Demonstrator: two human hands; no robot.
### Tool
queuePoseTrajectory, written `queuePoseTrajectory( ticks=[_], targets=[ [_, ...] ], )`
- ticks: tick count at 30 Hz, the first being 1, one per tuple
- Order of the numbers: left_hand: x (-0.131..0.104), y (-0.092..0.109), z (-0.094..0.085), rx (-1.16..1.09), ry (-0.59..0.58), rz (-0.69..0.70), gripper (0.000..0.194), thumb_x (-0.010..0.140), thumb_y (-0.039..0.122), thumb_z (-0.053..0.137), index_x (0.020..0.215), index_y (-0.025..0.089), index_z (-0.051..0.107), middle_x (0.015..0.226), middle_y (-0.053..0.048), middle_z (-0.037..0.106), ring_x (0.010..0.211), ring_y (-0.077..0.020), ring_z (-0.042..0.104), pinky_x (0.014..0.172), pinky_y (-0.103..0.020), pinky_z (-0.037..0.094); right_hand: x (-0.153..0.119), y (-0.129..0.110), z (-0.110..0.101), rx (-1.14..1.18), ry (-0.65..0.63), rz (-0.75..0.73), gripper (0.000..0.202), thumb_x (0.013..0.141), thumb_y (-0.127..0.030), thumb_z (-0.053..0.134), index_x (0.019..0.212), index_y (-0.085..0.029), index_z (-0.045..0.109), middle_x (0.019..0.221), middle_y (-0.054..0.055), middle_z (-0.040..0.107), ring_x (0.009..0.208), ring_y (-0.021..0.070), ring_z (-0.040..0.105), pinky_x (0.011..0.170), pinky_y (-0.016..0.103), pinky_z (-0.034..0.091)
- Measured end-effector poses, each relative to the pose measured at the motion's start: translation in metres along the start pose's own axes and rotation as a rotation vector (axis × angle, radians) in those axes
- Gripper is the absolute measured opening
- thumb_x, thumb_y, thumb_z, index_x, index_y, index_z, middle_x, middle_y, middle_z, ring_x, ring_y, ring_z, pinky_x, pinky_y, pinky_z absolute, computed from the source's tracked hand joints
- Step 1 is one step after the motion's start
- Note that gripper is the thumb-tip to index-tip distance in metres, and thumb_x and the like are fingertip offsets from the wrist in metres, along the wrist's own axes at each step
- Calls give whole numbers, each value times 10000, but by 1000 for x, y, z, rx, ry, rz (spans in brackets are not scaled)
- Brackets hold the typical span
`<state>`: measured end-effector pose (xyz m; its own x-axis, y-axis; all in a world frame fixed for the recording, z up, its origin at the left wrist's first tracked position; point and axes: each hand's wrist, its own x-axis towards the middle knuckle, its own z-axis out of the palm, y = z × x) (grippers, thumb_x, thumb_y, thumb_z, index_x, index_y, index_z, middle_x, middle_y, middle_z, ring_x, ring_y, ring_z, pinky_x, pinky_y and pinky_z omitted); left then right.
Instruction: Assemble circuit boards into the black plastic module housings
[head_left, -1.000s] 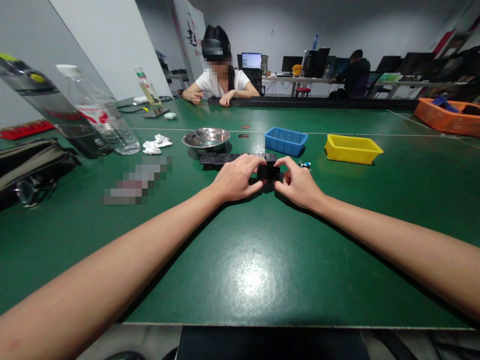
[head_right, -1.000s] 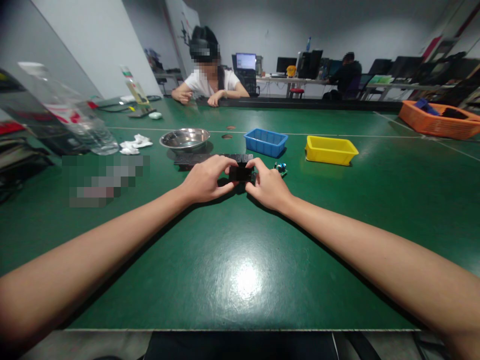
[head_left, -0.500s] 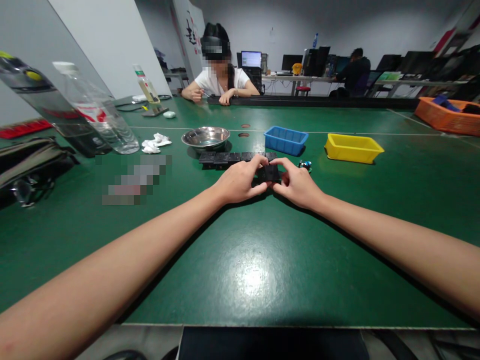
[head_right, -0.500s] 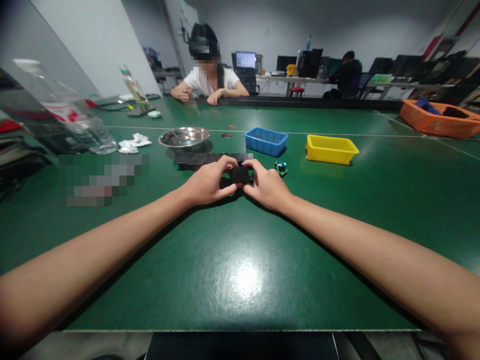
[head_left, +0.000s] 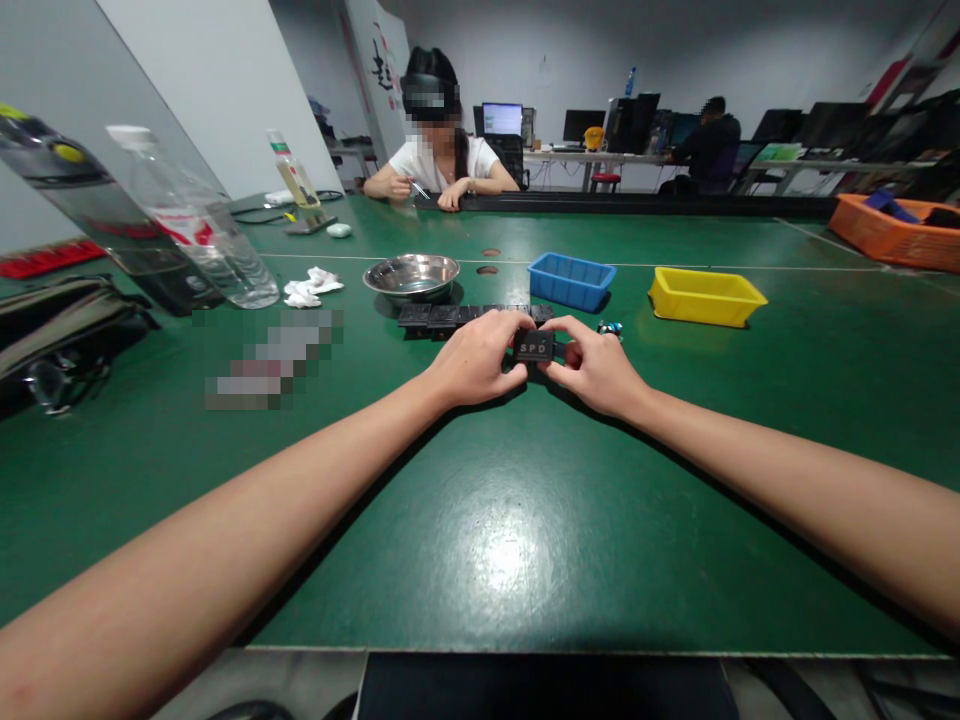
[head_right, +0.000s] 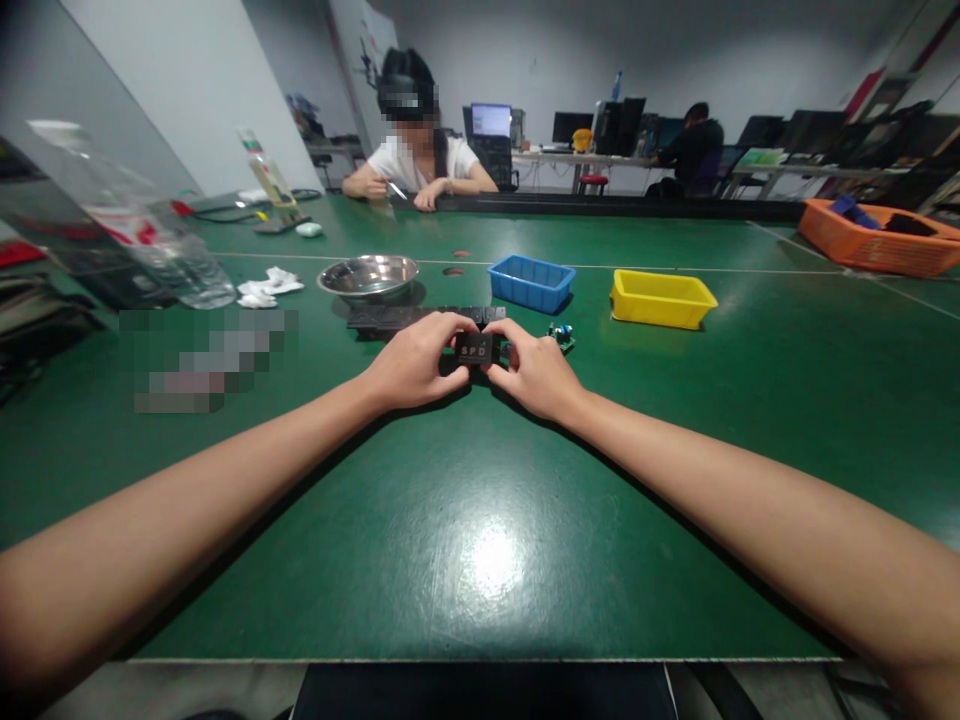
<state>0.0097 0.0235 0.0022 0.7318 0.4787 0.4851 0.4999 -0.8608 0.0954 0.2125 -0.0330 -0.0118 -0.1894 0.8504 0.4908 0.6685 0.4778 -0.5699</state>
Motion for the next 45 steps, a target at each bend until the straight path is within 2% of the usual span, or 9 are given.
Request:
queuePoseTrajectory(
  ticks=[9,25,45],
  targets=[
    [-1,-4,2,-8,-25,-56,389,837,313,606,1199,171,581,1116,-120,700,988,-281,649,878,-429,540,-1,1,1,5,18,-23,334,831,-238,656,1159,-179,650,591,-73,535,503,114,468,604,257,375],
    [-1,-3,2,-4,15,-48,361,817,255,570,1156,137,603,999,-108,695,880,-250,650,806,-371,533,-1,0,1,-22,30,21,341,809,-244,629,1142,-172,647,605,-52,571,509,132,508,620,263,391],
    [0,-2,2,-22,-1,-60,377,826,285,587,1178,149,590,1056,-116,705,922,-256,659,842,-391,540,-1,1,1,-14,18,29,362,804,-244,620,1159,-172,641,608,-57,561,509,128,493,615,261,381]
  ],
)
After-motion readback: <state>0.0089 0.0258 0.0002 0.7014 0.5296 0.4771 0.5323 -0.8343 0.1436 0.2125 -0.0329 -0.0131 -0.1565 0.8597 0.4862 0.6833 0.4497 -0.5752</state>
